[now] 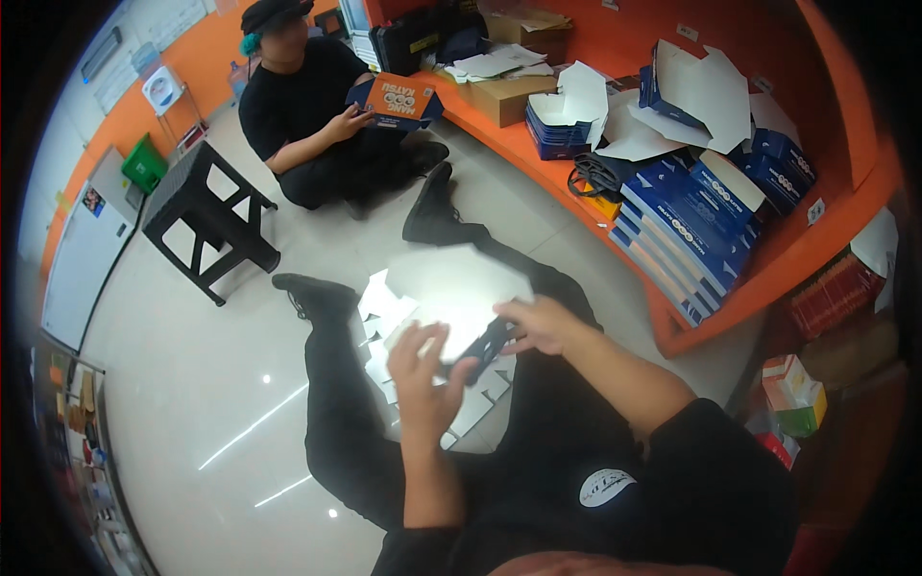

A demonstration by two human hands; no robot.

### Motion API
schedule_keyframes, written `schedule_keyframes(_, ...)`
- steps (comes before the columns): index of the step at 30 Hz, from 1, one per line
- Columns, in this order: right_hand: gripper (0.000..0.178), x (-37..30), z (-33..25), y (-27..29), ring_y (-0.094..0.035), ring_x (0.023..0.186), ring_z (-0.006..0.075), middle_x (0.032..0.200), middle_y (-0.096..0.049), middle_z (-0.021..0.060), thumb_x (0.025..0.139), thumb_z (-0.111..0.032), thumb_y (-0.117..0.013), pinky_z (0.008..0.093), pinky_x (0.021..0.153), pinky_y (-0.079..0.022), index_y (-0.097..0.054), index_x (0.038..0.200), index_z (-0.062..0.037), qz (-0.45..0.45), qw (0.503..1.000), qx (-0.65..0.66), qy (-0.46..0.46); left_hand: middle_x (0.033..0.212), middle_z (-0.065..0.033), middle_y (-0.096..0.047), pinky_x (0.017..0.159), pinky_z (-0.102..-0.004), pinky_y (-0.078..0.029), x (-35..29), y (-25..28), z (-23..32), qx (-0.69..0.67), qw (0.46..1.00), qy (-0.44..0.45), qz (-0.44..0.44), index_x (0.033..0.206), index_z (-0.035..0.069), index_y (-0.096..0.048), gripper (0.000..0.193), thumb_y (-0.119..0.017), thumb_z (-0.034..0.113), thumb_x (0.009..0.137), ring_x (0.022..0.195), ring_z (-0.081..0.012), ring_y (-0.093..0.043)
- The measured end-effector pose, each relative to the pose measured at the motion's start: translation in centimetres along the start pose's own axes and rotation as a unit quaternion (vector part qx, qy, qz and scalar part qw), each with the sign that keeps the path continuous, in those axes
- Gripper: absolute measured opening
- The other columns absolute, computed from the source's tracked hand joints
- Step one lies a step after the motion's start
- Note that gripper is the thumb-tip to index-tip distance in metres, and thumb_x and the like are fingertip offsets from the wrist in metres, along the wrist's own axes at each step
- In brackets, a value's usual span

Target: The person sits on the floor and folds several white and blue cardboard box templates into their final shape, handling each one by hand and placing them aside once assembled.

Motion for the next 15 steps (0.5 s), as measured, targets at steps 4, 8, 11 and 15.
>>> schedule_keyframes(4,0.035,1.5,-8.7,3.4,-0.06,0.119,0.0347,0.132,-0.058,0.0114,0.102,-0.025,-0.057,0.0633,0.097,-0.053,-0.05,0.135,-0.0157,-0.012,0.986,0.093,0.141,0.117,-0.0162,-0.068,0.091,-0.0421,-0.053,-1.6,3.6,-5.3,-0.073,0.976,0.15,0.141,0.12,0.001,-0.067,0.033,-0.071,0.0,0.087,0.108,-0.0315,-0.066)
schedule_keyframes(8,0.043,-2.4,-22.7,6.4,-0.032,0.149,0.0393,0.156,-0.034,0.017,0.107,-0.029,-0.053,0.0695,0.113,-0.035,-0.042,0.145,-0.0121,-0.037,0.852,0.22,0.474,0.123,-0.0177,-0.066,0.091,-0.0349,-0.054,-4.1,1.5,-11.6,-0.01,0.944,0.323,0.057,0.127,-0.002,-0.064,0.032,-0.064,0.011,0.098,0.107,-0.0254,-0.068)
schedule_keyframes(11,0.066,0.8,-21.7,2.5,-0.024,0.149,0.0404,0.153,-0.031,0.014,0.105,-0.03,-0.056,0.0674,0.116,-0.029,-0.021,0.158,-0.0104,-0.044,0.899,0.118,0.42,0.135,-0.0242,-0.059,0.102,-0.0453,-0.05,-10.4,-1.4,-19.9,0.139,0.903,0.402,-0.055,0.141,-0.002,-0.052,0.055,-0.066,0.026,0.096,0.12,-0.0368,-0.063)
schedule_keyframes(15,0.031,8.3,-8.6,-0.9,-0.064,0.095,0.0129,0.098,-0.062,-0.0001,0.096,-0.014,-0.069,0.0313,0.084,-0.055,-0.06,0.126,-0.0087,-0.097,0.975,-0.012,0.201,0.147,-0.0308,-0.049,0.113,-0.0484,-0.044,-14.9,-5.8,-22.5,0.214,0.738,0.592,-0.242,0.153,-0.006,-0.033,0.085,-0.068,0.04,0.09,0.134,-0.0424,-0.052)
Point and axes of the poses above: each hand's wrist, its own x-axis towards the middle knuckle, its own y-axis out of the back of the hand, z = x × y, the point moved 5 cm from there along x, towards the middle knuckle
